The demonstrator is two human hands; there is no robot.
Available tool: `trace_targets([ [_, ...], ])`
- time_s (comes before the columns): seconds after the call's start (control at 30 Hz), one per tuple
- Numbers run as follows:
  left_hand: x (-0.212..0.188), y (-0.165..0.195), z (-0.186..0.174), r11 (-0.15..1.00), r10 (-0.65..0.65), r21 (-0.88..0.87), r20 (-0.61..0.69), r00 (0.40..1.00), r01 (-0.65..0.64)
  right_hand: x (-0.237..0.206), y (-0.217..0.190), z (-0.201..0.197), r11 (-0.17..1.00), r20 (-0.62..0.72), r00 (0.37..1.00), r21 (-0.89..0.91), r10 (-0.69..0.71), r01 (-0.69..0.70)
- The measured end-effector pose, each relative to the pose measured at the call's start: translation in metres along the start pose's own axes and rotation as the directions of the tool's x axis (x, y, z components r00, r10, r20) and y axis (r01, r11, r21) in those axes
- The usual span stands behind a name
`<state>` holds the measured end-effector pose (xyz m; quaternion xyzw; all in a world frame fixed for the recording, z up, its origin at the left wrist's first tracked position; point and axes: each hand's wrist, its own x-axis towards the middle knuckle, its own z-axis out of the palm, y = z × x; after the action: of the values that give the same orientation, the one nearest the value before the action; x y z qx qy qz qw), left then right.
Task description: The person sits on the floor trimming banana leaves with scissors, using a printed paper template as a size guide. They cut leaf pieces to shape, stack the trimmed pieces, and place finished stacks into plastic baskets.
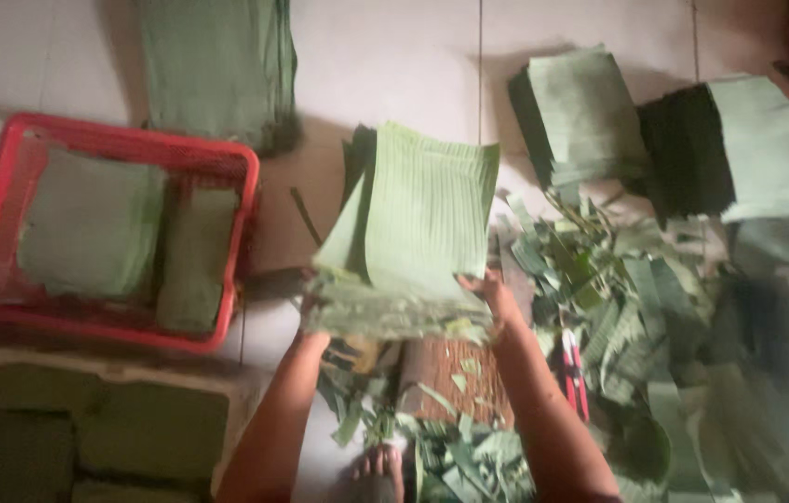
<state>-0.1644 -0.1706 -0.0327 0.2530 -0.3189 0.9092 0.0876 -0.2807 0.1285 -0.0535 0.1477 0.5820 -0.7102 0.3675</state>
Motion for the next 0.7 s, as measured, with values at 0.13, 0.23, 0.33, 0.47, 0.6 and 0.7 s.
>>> trace_targets([
  [0.13, -0.026, -0.055, 0.008, -0.175, 0.546, 0.618, -0.587, 0.598, 0.766, -0.102, 0.056, -0.035, 0.998, -0.002, 0.998, 0.037, 0.059, -0.059],
  [0.23, -0.062, -0.107, 0.012, -0.125, 0.403, 0.518, -0.752, 0.521, 0.846, -0.180, 0.096, -0.045, 0.991, -0.009, 0.997, 0.104, 0.081, -0.079],
  [0.33, -0.114, -0.148, 0.012, -0.104, 0.372, 0.364, -0.849, 0.376, 0.926, -0.238, 0.129, -0.044, 0.968, -0.042, 0.994, 0.237, 0.100, -0.087],
  [0.47, -0.155, -0.163, -0.003, -0.120, 0.435, 0.394, -0.804, 0.405, 0.911, -0.263, 0.156, -0.032, 0.972, -0.200, 0.978, 0.236, 0.065, -0.016],
  [0.6, -0.158, -0.192, -0.006, -0.223, 0.789, 0.189, -0.541, 0.291, 0.956, -0.278, 0.159, -0.027, 0.981, -0.316, 0.932, -0.127, -0.179, 0.146],
  [0.7, -0.142, -0.214, 0.009, -0.403, 0.741, 0.266, -0.467, 0.482, 0.876, -0.284, 0.146, -0.027, 0.943, -0.259, 0.909, -0.146, -0.327, 0.298],
])
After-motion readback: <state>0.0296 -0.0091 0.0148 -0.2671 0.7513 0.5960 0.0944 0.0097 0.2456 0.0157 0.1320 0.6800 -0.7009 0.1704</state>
